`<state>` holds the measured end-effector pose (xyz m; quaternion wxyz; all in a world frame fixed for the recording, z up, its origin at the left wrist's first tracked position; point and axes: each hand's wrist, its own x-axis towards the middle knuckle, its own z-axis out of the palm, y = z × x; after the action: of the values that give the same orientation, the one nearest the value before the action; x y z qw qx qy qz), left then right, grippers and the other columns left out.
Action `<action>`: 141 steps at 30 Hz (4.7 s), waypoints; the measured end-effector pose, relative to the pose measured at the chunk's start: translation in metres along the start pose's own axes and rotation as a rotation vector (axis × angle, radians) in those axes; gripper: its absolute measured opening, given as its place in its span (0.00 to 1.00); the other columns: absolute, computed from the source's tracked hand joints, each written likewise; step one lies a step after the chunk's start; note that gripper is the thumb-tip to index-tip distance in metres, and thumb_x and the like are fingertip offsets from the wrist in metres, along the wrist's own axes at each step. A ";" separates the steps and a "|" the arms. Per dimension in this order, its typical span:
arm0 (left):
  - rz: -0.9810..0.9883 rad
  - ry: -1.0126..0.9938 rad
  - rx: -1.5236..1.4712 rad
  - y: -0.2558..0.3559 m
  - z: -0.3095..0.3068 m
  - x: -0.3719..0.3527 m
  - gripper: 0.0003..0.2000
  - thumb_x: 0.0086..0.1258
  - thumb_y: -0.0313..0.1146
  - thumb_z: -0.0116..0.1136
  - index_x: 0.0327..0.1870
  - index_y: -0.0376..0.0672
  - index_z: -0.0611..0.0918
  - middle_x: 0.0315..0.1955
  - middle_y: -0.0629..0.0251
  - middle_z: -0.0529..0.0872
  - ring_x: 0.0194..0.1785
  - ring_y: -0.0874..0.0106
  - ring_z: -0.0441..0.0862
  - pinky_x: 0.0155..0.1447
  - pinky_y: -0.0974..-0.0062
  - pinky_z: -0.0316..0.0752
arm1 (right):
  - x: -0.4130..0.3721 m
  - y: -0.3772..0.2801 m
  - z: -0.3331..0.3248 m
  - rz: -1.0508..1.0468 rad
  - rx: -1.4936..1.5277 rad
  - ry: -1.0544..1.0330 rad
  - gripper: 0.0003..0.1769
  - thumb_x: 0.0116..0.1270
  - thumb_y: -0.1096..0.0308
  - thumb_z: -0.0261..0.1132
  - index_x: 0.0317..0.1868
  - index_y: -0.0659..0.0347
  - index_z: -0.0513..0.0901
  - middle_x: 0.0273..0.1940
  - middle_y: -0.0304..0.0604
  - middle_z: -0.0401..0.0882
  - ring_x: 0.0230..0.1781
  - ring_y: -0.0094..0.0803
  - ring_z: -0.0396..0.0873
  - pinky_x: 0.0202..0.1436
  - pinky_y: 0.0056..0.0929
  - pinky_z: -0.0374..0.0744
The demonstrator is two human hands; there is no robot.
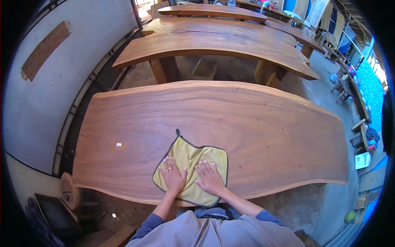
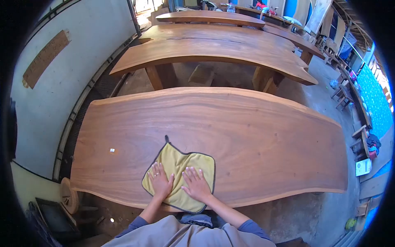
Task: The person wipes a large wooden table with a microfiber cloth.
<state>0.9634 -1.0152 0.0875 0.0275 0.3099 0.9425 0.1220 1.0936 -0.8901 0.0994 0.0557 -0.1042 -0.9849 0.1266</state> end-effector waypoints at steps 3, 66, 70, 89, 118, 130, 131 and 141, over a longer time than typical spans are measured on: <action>-0.052 -0.001 0.029 -0.029 -0.002 0.035 0.38 0.63 0.52 0.47 0.67 0.34 0.55 0.68 0.47 0.51 0.72 0.55 0.46 0.69 0.47 0.38 | 0.047 -0.002 0.011 -0.066 0.033 0.005 0.35 0.64 0.45 0.50 0.65 0.58 0.62 0.66 0.51 0.56 0.69 0.44 0.51 0.67 0.53 0.51; 0.249 0.064 -0.009 -0.050 0.119 0.829 0.28 0.62 0.56 0.46 0.52 0.39 0.73 0.52 0.50 0.74 0.60 0.54 0.66 0.64 0.44 0.52 | 0.702 0.284 0.110 0.439 -0.025 0.190 0.31 0.66 0.50 0.47 0.66 0.55 0.61 0.69 0.46 0.52 0.71 0.39 0.47 0.71 0.47 0.44; 0.400 0.180 -0.027 -0.008 0.152 0.844 0.35 0.61 0.58 0.44 0.64 0.41 0.63 0.63 0.51 0.64 0.68 0.54 0.56 0.69 0.45 0.42 | 0.688 0.330 0.113 0.542 -0.057 0.233 0.30 0.66 0.51 0.48 0.66 0.54 0.61 0.68 0.46 0.53 0.70 0.40 0.48 0.70 0.48 0.46; 0.533 -0.015 -0.120 -0.034 0.198 0.728 0.33 0.64 0.54 0.43 0.67 0.45 0.60 0.68 0.56 0.55 0.72 0.57 0.48 0.69 0.46 0.39 | 0.598 0.243 0.178 0.616 -0.075 0.140 0.37 0.64 0.44 0.46 0.67 0.58 0.57 0.69 0.52 0.49 0.71 0.45 0.45 0.70 0.51 0.43; 0.454 -0.010 -0.078 -0.014 0.174 0.585 0.34 0.63 0.53 0.45 0.66 0.41 0.60 0.67 0.51 0.56 0.71 0.54 0.48 0.68 0.43 0.39 | 0.462 0.240 0.139 0.335 -0.075 0.024 0.38 0.62 0.41 0.50 0.65 0.58 0.60 0.68 0.50 0.52 0.70 0.44 0.47 0.70 0.51 0.47; 0.083 -0.048 -0.001 -0.123 0.128 0.563 0.35 0.63 0.51 0.48 0.68 0.43 0.57 0.68 0.54 0.53 0.72 0.56 0.47 0.69 0.45 0.39 | 0.532 0.171 0.167 -0.016 -0.125 0.041 0.47 0.41 0.57 0.70 0.64 0.58 0.61 0.67 0.56 0.52 0.69 0.50 0.48 0.68 0.54 0.51; 0.049 -0.038 0.027 -0.137 0.126 0.564 0.35 0.63 0.51 0.48 0.68 0.43 0.56 0.68 0.52 0.52 0.72 0.55 0.46 0.68 0.45 0.38 | 0.540 0.162 0.166 -0.037 -0.119 0.042 0.47 0.42 0.57 0.70 0.64 0.58 0.61 0.67 0.56 0.52 0.69 0.49 0.48 0.68 0.53 0.51; -0.035 -0.021 0.026 -0.135 0.115 0.549 0.38 0.62 0.50 0.47 0.68 0.36 0.52 0.68 0.44 0.50 0.72 0.51 0.42 0.67 0.41 0.36 | 0.509 0.185 0.154 -0.057 -0.089 0.152 0.32 0.58 0.71 0.53 0.65 0.50 0.61 0.65 0.50 0.59 0.66 0.43 0.59 0.65 0.52 0.59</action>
<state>0.4573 -0.7711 -0.0446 0.0357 0.2949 0.9490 0.1059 0.6132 -0.6404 -0.0549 0.1294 -0.0879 -0.9850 0.0728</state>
